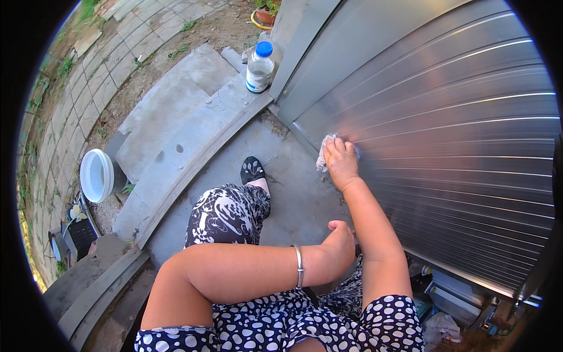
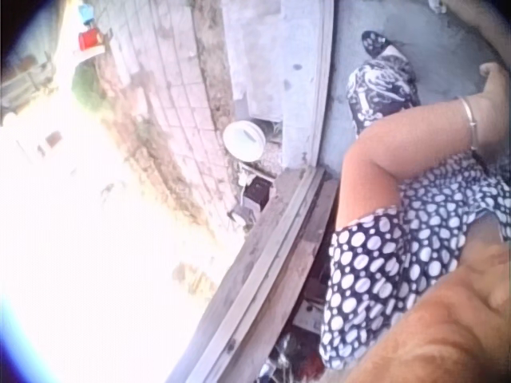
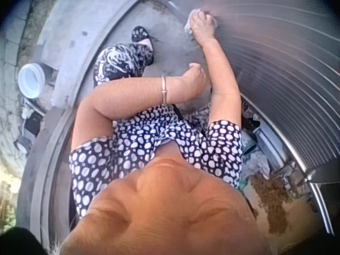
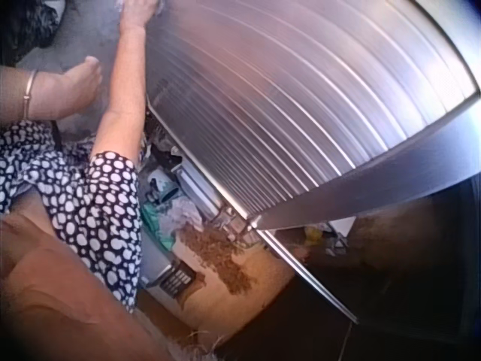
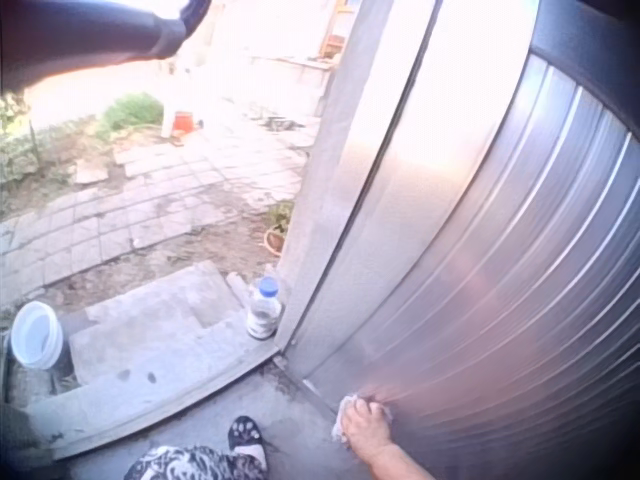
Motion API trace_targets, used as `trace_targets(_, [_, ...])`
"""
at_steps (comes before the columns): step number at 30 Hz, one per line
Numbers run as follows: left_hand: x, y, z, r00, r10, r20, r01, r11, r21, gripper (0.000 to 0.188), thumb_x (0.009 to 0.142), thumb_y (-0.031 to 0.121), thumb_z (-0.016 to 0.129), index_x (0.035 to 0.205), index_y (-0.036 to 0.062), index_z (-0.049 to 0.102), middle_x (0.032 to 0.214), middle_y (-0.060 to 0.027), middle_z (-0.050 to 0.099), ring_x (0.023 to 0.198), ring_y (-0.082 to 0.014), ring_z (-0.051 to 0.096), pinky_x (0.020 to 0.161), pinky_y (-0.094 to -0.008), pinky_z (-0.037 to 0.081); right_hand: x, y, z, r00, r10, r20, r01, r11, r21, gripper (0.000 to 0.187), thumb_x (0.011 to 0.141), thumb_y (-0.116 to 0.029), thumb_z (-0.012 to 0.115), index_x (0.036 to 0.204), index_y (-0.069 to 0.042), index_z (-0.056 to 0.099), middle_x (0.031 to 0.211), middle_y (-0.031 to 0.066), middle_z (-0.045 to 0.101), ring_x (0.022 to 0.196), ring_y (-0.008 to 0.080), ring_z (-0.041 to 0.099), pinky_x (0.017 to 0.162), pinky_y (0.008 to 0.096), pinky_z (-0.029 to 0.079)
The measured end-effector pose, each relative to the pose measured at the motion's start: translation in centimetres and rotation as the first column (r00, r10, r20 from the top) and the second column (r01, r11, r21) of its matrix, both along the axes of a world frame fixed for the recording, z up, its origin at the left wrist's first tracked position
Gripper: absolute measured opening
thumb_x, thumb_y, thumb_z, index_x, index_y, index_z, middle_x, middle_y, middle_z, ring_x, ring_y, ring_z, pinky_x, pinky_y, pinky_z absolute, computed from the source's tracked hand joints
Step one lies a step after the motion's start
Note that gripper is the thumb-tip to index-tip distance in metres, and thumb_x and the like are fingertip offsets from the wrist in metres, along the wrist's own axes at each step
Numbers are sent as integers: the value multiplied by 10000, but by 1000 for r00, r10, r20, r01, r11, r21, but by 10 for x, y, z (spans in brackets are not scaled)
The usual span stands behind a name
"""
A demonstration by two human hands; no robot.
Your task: The person sits on a low stool and wipes a metal roll-up door with a cloth. They clean the lower section first, then reach higher to wipe the upper part of the door, moving the cloth back and forth along the surface.
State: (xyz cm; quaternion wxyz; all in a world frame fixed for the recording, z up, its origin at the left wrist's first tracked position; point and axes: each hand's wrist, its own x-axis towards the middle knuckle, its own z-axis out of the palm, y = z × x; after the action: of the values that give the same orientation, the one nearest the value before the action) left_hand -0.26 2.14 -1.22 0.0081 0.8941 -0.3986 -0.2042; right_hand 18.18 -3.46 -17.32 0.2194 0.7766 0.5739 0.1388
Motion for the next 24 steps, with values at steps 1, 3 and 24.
trace_targets(1, [-1, 1, 1, 1000, -2, 10, 2, 1000, 6, 380, 825, 308, 607, 1120, 72, 650, 1059, -83, 634, 960, -246, 594, 843, -426, 428, 0, -3, -10, 1000, -10, -20, 9, 999, -33, 270, 769, -178, 586, 1017, -125, 681, 1093, 14, 562, 1062, 217, 457, 849, 351, 350])
trace_targets(3, [-4, -3, -6, 1000, 3, 4, -3, 1000, 15, 383, 837, 319, 592, 1125, 72, 647, 1060, -88, 631, 954, -247, 593, 842, -432, 428, -1, -9, -25, 998, -37, -56, 31, 994, -104, 268, 774, -179, 586, 1019, -129, 682, 1104, 14, 558, 1077, 220, 449, 858, 355, 346])
trace_targets(24, [13, -18, -13, 998, 55, 13, -54, 998, -20, 339, 814, 218, 612, 1120, 76, 653, 1084, -86, 651, 1005, -253, 613, 830, -422, 448, -32, -74, 379, 889, -244, 387, -109, 709, 697, 601, 688, 90, 680, 1181, -251, 643, 1225, -70, 584, 1128, 211, 484, 936, 363, 396])
